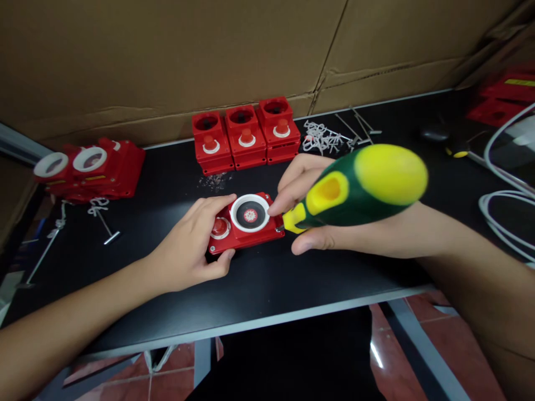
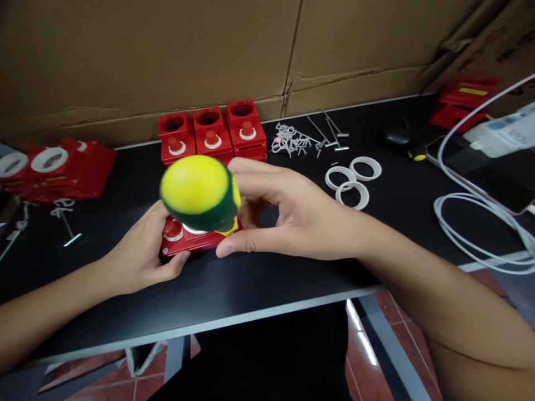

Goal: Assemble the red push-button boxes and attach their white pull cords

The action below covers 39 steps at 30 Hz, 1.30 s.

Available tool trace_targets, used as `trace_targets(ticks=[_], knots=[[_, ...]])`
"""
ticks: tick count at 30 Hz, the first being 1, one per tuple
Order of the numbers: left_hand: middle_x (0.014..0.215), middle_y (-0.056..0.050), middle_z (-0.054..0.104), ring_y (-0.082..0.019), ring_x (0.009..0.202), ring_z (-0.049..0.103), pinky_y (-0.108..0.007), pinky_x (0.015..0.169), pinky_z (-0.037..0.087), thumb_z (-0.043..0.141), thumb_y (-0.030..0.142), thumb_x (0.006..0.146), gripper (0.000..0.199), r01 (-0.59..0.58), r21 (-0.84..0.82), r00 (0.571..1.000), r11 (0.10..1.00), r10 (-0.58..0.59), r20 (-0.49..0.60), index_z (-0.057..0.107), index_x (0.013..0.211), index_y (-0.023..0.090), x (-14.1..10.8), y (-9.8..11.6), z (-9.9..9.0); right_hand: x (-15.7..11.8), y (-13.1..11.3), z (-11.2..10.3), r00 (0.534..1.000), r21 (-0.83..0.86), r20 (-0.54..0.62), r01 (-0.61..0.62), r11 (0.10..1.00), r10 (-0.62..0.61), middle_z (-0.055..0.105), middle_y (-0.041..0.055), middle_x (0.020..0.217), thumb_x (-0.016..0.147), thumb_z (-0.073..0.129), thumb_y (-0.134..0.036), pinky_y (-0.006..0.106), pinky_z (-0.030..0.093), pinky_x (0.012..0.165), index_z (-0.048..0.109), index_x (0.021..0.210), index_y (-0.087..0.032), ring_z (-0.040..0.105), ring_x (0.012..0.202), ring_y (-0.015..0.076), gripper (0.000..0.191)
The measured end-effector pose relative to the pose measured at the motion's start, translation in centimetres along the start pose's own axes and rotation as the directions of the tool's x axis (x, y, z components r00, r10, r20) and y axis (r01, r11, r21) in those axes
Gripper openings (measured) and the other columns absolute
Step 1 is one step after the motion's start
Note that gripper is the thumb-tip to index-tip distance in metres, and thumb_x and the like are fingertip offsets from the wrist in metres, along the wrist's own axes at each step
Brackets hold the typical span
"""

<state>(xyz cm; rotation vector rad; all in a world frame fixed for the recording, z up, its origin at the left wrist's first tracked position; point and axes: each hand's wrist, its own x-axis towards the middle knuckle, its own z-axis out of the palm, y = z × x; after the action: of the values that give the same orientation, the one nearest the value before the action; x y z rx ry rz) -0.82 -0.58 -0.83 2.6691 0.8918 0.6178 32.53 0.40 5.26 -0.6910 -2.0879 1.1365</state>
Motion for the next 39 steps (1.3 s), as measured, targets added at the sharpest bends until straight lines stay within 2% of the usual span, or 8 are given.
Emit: trace_targets(ticks=[4, 7, 12, 15, 19, 26, 34, 39], knots=[[0.16, -0.021, 0.067, -0.043, 0.135, 0.073, -0.061, 0.116, 0.066, 0.069, 0.03, 0.098, 0.077, 0.047, -0.025, 0.998, 0.999, -0.046, 0.029, 0.042, 0.17, 0.021, 0.0, 0.0, 0.2, -0.3, -0.4, -0.2, 1.0, 0.12, 0.024, 0.016, 0.993, -0.02, 0.081, 0.0036, 0.132, 0.102, 0.093, -0.029, 0.029, 0.069, 0.082, 0.088, 0.13, -0.029, 0.077, 0.089, 0.0146, 0.028], [0.157, -0.018, 0.07, -0.042, 0.136, 0.073, -0.059, 0.118, 0.065, 0.071, 0.034, 0.094, 0.08, 0.094, -0.04, 0.995, 0.995, -0.092, 0.04, 0.045, 0.168, 0.023, 0.1, 0.2, 0.1, -0.4, -0.9, -0.4, 0.997, 0.158, 0.071, 0.012, 0.987, -0.024, 0.086, 0.0035, 0.12, 0.109, 0.083, -0.026, 0.028, 0.068, 0.073, 0.088, 0.133, -0.027, 0.075, 0.071, 0.0113, 0.024], [0.155, -0.018, 0.071, -0.043, 0.134, 0.074, -0.059, 0.116, 0.066, 0.072, 0.034, 0.092, 0.079, 0.106, -0.059, 0.994, 0.993, -0.104, 0.036, 0.048, 0.167, 0.023, 0.3, 0.4, -0.2, -0.2, -0.7, -0.4, 0.994, 0.12, 0.094, 0.052, 0.991, -0.064, 0.085, 0.003, 0.119, 0.11, 0.08, -0.025, 0.026, 0.07, 0.081, 0.087, 0.11, -0.024, 0.08, 0.082, 0.0125, 0.007], [0.158, -0.02, 0.069, -0.044, 0.134, 0.074, -0.061, 0.117, 0.066, 0.07, 0.034, 0.094, 0.079, 0.094, -0.05, 0.995, 0.994, -0.091, 0.051, 0.046, 0.168, 0.022, 0.4, 0.4, -0.4, -0.2, -0.2, 0.1, 0.988, 0.126, 0.106, 0.099, 0.987, -0.113, 0.083, 0.0013, 0.111, 0.112, 0.075, -0.023, 0.026, 0.069, 0.083, 0.083, 0.097, -0.022, 0.079, 0.082, 0.0118, 0.017], [0.16, -0.021, 0.067, -0.043, 0.135, 0.074, -0.06, 0.115, 0.066, 0.068, 0.034, 0.097, 0.077, 0.064, -0.033, 0.997, 0.997, -0.062, 0.05, 0.043, 0.169, 0.022, 0.2, 0.3, -0.2, -0.3, 0.2, 0.6, 0.997, 0.165, 0.046, 0.06, 0.985, -0.069, 0.084, -0.0001, 0.106, 0.107, 0.085, -0.025, 0.027, 0.066, 0.074, 0.085, 0.111, -0.024, 0.075, 0.074, 0.0125, 0.004], [0.155, -0.021, 0.068, -0.04, 0.131, 0.074, -0.057, 0.111, 0.067, 0.069, 0.029, 0.1, 0.077, 0.014, 0.006, 1.0, 1.0, -0.014, 0.005, 0.04, 0.171, 0.02, 0.0, 0.1, 0.0, -0.1, 0.2, 0.6, 0.993, 0.115, -0.096, -0.054, 0.992, 0.065, 0.081, 0.0016, 0.108, 0.083, 0.109, -0.032, 0.032, 0.069, 0.082, 0.082, 0.106, -0.025, 0.079, 0.098, 0.0214, 0.036], [0.158, -0.021, 0.067, -0.04, 0.132, 0.074, -0.057, 0.112, 0.066, 0.068, 0.03, 0.101, 0.08, 0.007, -0.014, 1.0, 1.0, -0.007, -0.008, 0.037, 0.174, 0.02, -0.1, 0.0, 0.1, -0.6, -0.3, 0.0, 0.998, 0.152, 0.066, -0.004, 0.988, -0.006, 0.081, 0.0008, 0.1, 0.105, 0.088, -0.021, 0.029, 0.067, 0.082, 0.084, 0.135, -0.022, 0.076, 0.079, 0.0143, 0.03], [0.155, -0.021, 0.068, -0.039, 0.13, 0.073, -0.055, 0.11, 0.067, 0.067, 0.03, 0.102, 0.076, -0.01, 0.01, 1.0, 1.0, 0.01, -0.02, 0.04, 0.171, 0.018, -0.2, -0.1, 0.3, -0.6, -0.5, 0.0, 0.998, 0.155, 0.04, 0.031, 0.987, -0.037, 0.086, 0.0042, 0.111, 0.106, 0.089, -0.025, 0.03, 0.066, 0.083, 0.085, 0.12, -0.02, 0.078, 0.08, 0.0132, 0.015]])
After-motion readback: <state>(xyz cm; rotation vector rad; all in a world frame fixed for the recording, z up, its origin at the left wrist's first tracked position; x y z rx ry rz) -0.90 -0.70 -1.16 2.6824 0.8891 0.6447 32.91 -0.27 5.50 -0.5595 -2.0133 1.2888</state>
